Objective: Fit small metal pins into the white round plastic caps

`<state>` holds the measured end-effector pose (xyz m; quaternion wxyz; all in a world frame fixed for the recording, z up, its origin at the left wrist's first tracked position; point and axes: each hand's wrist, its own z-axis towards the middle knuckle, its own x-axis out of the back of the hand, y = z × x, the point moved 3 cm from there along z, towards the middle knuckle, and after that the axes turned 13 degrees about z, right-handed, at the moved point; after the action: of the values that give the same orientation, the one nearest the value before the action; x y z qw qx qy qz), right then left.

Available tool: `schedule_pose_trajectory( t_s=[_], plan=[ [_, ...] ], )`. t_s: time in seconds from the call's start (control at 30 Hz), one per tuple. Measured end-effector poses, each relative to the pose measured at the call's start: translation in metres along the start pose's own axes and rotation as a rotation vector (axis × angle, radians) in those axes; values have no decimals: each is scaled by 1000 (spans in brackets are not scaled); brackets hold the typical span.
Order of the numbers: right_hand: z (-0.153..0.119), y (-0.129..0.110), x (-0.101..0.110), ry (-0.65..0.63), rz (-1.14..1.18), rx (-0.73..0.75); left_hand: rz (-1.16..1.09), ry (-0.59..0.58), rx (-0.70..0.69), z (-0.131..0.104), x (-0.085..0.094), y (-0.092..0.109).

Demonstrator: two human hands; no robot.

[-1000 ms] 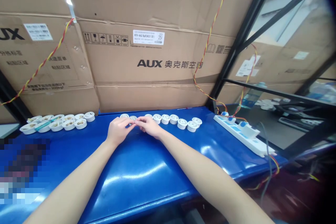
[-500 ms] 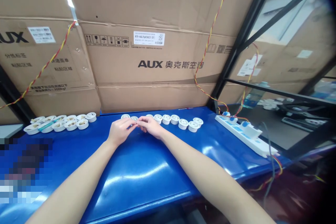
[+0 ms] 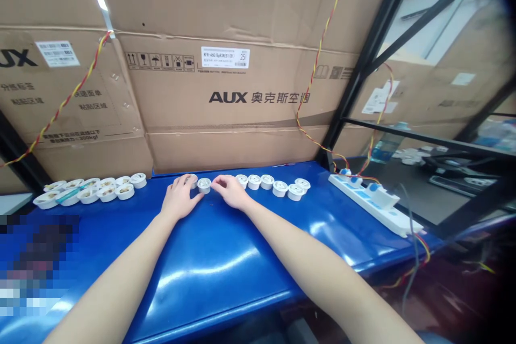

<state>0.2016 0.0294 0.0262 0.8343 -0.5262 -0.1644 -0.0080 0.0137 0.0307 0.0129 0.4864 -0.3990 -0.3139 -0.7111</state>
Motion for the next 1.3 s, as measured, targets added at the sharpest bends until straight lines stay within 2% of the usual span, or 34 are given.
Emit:
schedule_pose_trajectory(
  t_s=[0.17,0.33,0.47,0.57,0.63,0.7,0.8,1.0,1.3],
  plan=[
    [-2,0,-2,-14,-113,-11,-46,26,93,0,3,-6],
    [-5,-3,-5,-59,-158,25,-169,76,179,3,-3,-21],
    [-7,-8,-9,-93,-161,54,-194,-4,195,8,-10,-28],
    [-8,-12,-9,-79,-142,58,-232,-20,204,9,-6,-28],
    [-7,-14,-8,-44,-126,75,-269,65,180,7,3,-23],
    [-6,-17,-6,4,-101,100,-284,200,125,4,14,-15],
    [-5,-20,-4,66,-28,132,-229,288,29,1,26,0],
    [-7,-23,-4,112,32,203,-162,321,-135,-3,32,20],
    [-8,-25,-7,91,-100,257,-176,310,-176,-6,31,23]
  ],
)
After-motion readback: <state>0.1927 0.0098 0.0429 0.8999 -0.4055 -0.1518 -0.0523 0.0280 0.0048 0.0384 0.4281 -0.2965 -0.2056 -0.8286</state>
